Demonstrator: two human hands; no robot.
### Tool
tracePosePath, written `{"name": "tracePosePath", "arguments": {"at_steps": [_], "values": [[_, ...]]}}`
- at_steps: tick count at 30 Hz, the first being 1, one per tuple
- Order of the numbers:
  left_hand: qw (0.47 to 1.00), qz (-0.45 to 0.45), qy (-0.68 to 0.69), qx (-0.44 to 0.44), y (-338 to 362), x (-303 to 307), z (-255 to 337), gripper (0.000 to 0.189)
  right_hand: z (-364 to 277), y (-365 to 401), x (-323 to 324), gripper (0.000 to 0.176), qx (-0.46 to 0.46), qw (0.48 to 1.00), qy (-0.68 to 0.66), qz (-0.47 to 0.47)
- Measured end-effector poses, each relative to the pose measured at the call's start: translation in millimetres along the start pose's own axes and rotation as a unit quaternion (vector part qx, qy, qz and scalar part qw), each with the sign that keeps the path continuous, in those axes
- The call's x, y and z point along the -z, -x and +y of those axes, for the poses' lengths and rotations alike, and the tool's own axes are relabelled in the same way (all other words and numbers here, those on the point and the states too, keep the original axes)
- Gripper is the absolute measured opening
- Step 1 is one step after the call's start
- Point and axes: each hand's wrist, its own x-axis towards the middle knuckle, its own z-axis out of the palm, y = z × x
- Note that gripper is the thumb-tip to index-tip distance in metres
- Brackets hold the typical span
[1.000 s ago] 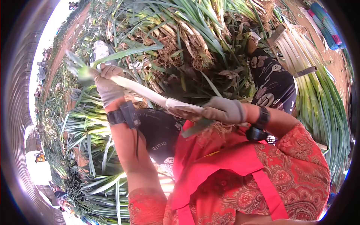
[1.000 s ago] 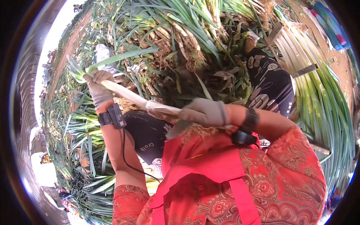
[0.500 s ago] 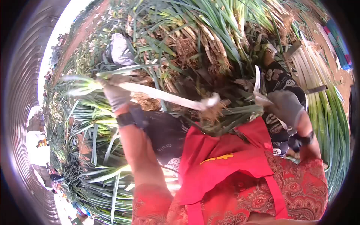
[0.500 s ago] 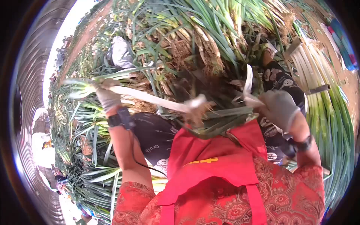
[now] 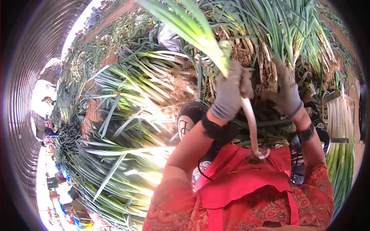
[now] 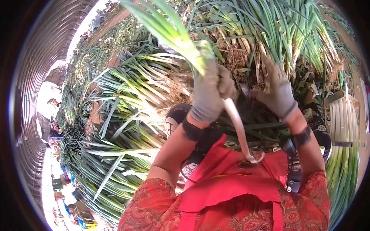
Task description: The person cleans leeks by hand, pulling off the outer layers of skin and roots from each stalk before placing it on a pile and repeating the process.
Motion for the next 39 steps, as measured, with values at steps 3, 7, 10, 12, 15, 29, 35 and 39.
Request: {"name": "tracePosePath", "arguments": {"at_steps": [3,7,10,12,15,29,35,39], "values": [[0.994,-0.060,0.002,0.090,11,-15,-18,0.045,24,-45,-38,0.093,0.059,0.995,0.028,0.070],[0.975,-0.184,0.041,0.118,23,-19,-23,0.042,39,-70,-79,0.057,-0.134,0.786,-0.603,-0.038],[0.974,-0.200,0.036,0.103,28,-12,-9,0.043,39,-86,-71,0.030,-0.072,0.902,-0.426,-0.002],[0.985,-0.159,0.021,0.069,34,-4,5,0.044,70,-115,-44,0.022,-0.196,0.942,-0.261,0.077],[0.992,-0.121,0.007,-0.023,35,20,22,0.050,110,-113,17,0.020,-0.387,0.808,-0.424,0.130],[0.951,0.230,-0.171,-0.116,-94,282,238,0.045,93,62,-47,0.062,-0.405,0.845,-0.088,-0.337],[0.828,0.517,-0.183,-0.118,-80,454,330,0.066,97,30,-76,0.054,-0.300,0.847,-0.021,-0.439],[0.866,0.415,-0.255,-0.113,-52,440,237,0.035,133,-6,-113,0.044,-0.307,0.875,-0.021,-0.374]]}}
